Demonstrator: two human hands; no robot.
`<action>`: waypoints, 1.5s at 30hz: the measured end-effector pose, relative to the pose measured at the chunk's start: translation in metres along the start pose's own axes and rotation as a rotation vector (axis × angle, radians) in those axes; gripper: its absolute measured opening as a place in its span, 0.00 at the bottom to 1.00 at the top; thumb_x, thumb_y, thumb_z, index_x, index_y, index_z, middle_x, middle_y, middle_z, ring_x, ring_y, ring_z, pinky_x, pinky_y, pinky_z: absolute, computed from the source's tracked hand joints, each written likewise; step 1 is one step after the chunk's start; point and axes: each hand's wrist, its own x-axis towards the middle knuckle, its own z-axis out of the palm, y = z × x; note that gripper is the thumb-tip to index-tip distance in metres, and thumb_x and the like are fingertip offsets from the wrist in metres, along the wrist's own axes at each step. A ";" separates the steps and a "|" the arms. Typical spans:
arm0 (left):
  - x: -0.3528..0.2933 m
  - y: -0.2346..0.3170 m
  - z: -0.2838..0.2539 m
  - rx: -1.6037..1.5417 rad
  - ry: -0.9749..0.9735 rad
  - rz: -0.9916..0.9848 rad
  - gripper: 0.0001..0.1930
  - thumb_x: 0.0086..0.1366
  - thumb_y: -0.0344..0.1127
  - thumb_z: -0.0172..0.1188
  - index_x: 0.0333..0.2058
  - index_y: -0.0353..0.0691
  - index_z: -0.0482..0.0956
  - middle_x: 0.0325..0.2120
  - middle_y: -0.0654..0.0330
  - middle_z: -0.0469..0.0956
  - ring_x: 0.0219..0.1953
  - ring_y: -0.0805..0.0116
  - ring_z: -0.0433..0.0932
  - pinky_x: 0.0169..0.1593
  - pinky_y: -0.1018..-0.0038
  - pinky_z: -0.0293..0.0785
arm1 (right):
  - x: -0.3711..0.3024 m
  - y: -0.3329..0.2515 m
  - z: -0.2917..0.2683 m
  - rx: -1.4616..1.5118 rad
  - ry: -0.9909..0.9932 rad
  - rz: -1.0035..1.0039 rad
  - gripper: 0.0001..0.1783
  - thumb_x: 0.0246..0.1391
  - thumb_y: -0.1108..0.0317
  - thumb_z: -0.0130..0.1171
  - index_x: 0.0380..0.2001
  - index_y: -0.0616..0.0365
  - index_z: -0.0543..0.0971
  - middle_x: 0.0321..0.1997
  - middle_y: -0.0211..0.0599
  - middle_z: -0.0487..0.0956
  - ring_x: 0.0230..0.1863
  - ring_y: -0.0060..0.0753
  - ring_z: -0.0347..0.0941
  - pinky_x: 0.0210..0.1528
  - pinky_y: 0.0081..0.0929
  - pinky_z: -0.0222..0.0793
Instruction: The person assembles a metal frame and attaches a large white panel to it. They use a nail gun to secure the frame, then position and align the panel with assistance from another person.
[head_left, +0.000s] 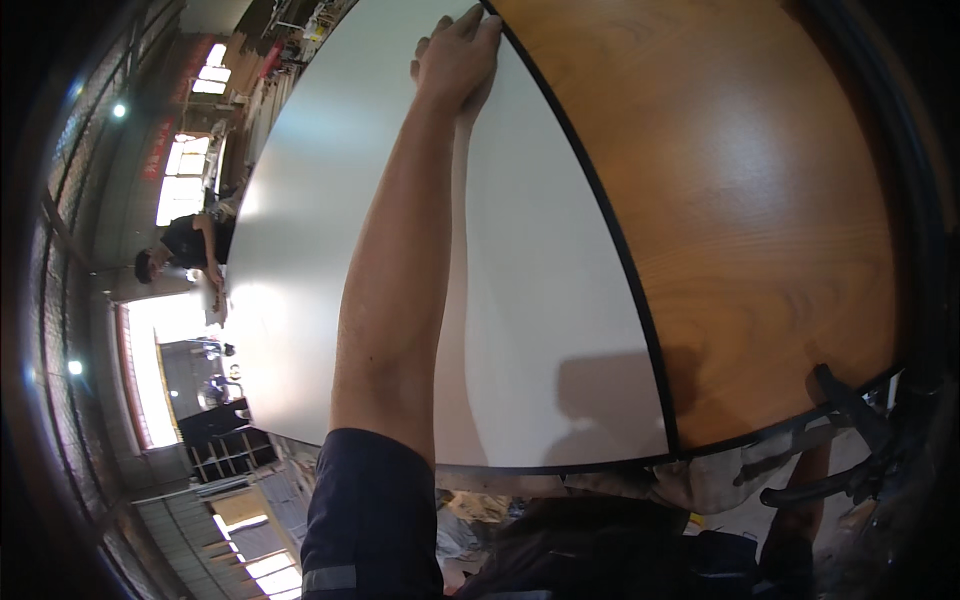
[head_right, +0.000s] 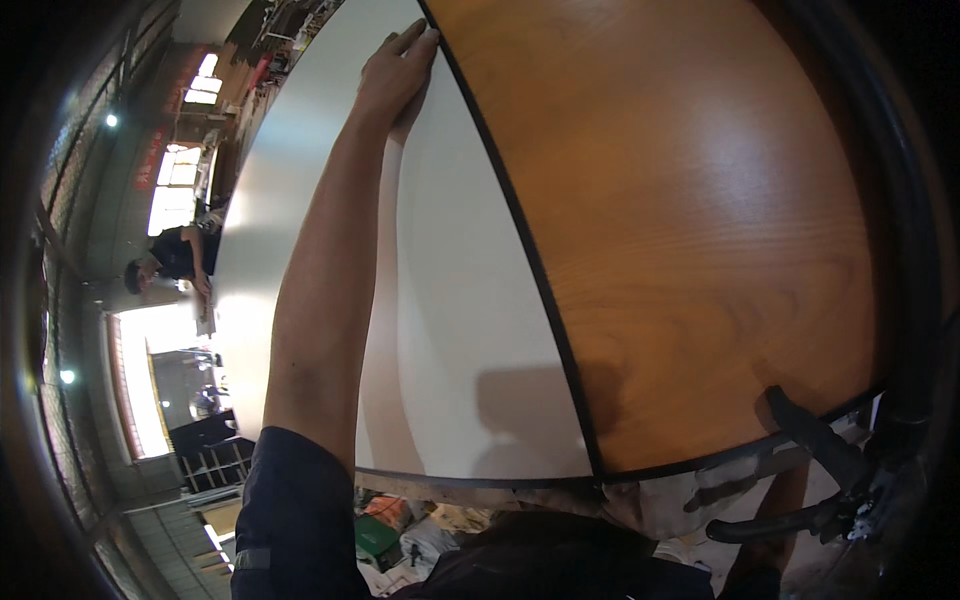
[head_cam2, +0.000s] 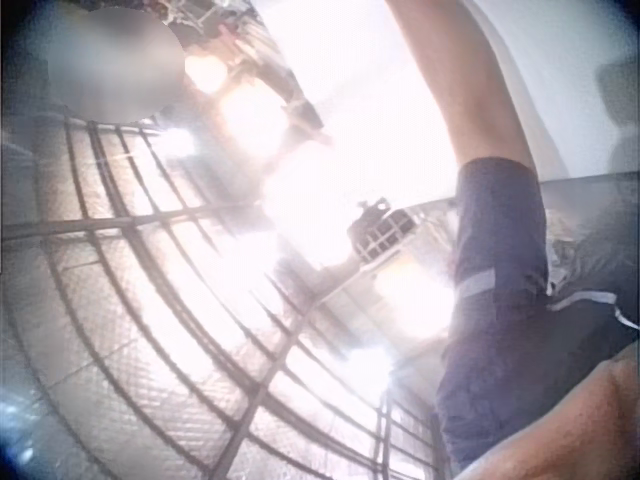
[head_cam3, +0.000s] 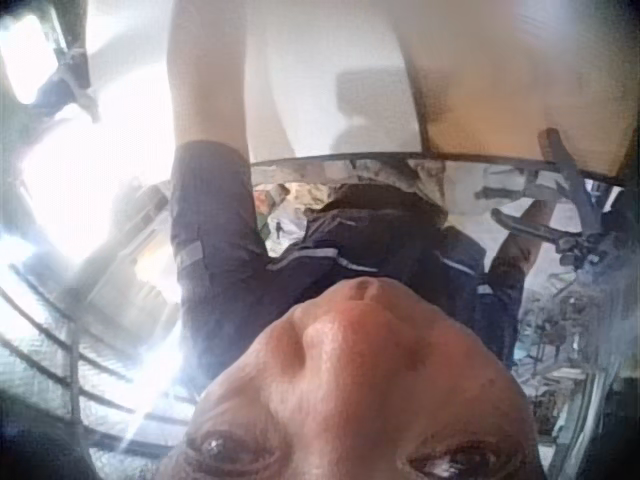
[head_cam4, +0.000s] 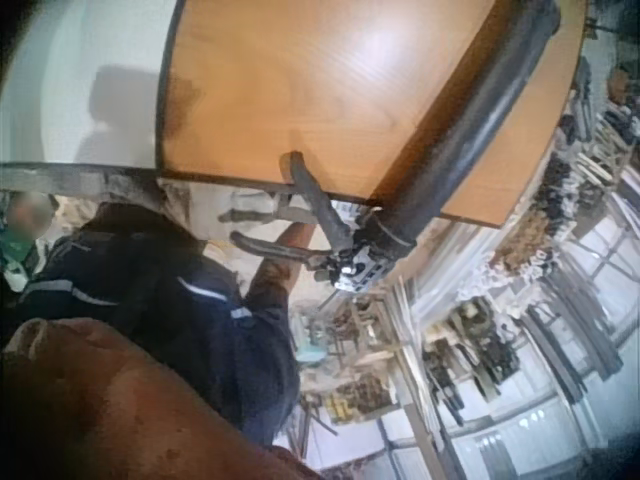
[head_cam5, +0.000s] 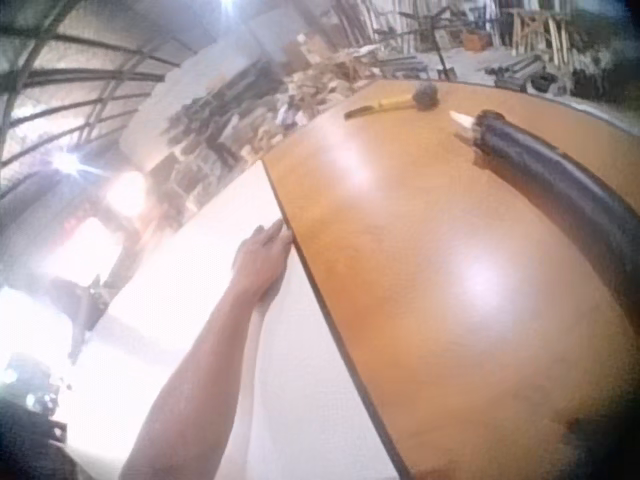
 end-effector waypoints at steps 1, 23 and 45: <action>-0.013 -0.018 -0.005 0.034 0.000 -0.042 0.31 0.69 0.61 0.48 0.66 0.54 0.71 0.68 0.48 0.65 0.72 0.47 0.57 0.72 0.59 0.53 | 0.008 -0.017 -0.007 -0.008 -0.026 -0.051 0.27 0.56 0.65 0.64 0.56 0.68 0.73 0.59 0.54 0.76 0.59 0.55 0.72 0.62 0.45 0.69; -0.035 -0.037 -0.016 0.146 0.009 0.212 0.36 0.75 0.62 0.35 0.72 0.45 0.56 0.73 0.59 0.56 0.75 0.47 0.48 0.76 0.52 0.43 | -0.180 -0.080 -0.101 0.342 -0.608 -0.422 0.29 0.56 0.66 0.66 0.57 0.72 0.72 0.61 0.54 0.76 0.61 0.54 0.73 0.62 0.43 0.71; 0.033 -0.048 -0.007 0.124 0.002 0.177 0.32 0.77 0.53 0.30 0.71 0.41 0.55 0.73 0.59 0.55 0.75 0.52 0.49 0.75 0.52 0.45 | -0.177 -0.733 -0.292 1.153 -0.647 -0.851 0.22 0.63 0.66 0.48 0.14 0.59 0.62 0.15 0.24 0.60 0.21 0.15 0.51 0.22 0.24 0.46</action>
